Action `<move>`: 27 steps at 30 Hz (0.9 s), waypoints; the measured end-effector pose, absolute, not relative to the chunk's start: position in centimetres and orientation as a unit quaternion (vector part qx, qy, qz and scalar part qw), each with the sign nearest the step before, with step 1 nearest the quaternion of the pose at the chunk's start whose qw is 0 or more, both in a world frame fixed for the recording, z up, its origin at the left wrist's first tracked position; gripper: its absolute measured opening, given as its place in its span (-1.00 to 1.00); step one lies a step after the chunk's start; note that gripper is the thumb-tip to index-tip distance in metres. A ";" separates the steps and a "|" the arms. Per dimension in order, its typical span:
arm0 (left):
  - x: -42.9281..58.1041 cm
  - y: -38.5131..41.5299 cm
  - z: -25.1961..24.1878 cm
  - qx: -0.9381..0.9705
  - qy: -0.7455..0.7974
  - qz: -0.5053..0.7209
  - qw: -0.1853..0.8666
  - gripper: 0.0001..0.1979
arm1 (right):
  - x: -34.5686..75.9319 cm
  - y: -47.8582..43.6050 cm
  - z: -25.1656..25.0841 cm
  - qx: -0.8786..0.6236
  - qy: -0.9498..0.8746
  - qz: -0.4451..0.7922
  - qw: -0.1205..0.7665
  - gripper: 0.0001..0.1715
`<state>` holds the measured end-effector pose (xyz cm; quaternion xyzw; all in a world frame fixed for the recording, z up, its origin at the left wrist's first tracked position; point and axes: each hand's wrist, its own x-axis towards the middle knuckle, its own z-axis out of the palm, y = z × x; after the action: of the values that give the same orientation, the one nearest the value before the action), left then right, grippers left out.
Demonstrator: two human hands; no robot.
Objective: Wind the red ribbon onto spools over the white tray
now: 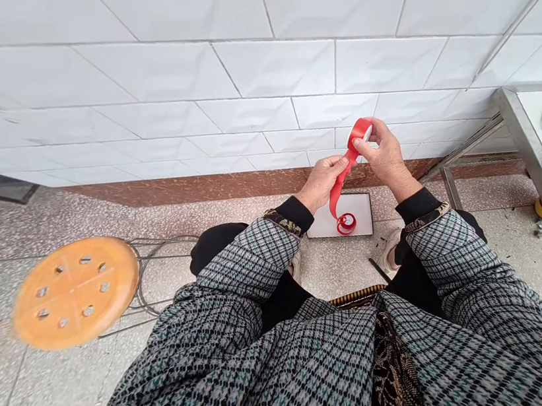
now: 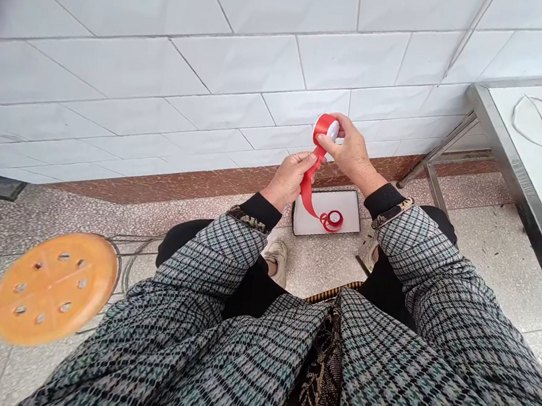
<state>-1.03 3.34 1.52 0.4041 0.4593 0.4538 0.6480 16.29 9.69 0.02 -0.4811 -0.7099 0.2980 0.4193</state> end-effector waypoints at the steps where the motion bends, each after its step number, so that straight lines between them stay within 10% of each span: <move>1: -1.0 3.4 1.4 0.400 0.463 0.452 0.649 -0.60 | 16.4 9.7 -0.2 -0.478 -0.718 0.290 0.415 -0.20; 27: -1.7 3.7 2.4 0.370 0.458 0.397 0.704 -0.36 | 16.4 8.0 1.2 -0.356 -0.878 0.153 0.280 -0.24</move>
<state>-1.67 3.66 2.42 0.3696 0.4577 0.3972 0.7044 16.38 7.98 1.17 -0.3556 -0.8784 0.1530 0.2804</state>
